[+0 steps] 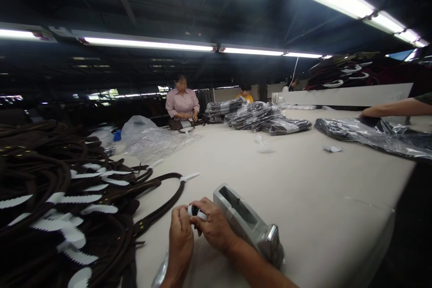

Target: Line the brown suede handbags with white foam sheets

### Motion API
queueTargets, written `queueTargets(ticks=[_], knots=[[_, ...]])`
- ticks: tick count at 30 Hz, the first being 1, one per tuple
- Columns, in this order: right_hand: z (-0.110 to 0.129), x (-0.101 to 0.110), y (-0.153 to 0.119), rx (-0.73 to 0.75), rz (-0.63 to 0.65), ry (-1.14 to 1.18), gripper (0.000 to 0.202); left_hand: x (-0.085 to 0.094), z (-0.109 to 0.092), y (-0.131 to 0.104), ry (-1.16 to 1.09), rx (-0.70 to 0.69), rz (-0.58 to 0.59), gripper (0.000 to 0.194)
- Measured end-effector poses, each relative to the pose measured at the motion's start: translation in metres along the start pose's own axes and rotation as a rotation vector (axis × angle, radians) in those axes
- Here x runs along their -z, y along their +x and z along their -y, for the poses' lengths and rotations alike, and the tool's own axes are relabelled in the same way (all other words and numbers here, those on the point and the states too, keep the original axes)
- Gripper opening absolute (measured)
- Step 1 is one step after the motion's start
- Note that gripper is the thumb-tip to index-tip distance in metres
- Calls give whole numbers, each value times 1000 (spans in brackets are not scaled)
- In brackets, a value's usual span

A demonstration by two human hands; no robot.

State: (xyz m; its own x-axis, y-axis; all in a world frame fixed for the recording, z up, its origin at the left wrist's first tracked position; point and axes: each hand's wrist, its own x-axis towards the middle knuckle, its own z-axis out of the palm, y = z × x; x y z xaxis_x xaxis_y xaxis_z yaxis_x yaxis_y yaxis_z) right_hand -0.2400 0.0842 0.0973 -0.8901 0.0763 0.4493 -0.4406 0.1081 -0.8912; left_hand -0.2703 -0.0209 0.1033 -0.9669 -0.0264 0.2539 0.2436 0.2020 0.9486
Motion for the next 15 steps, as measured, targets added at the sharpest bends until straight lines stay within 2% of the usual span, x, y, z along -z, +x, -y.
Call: queueTargets(ticks=[9, 15], knots=[[-2, -1, -3, 86, 46, -107, 37, 4, 9, -2, -62, 39, 4, 35], [1, 0, -4, 152, 14, -221, 34, 6, 8, -2, -57, 53, 58, 33]])
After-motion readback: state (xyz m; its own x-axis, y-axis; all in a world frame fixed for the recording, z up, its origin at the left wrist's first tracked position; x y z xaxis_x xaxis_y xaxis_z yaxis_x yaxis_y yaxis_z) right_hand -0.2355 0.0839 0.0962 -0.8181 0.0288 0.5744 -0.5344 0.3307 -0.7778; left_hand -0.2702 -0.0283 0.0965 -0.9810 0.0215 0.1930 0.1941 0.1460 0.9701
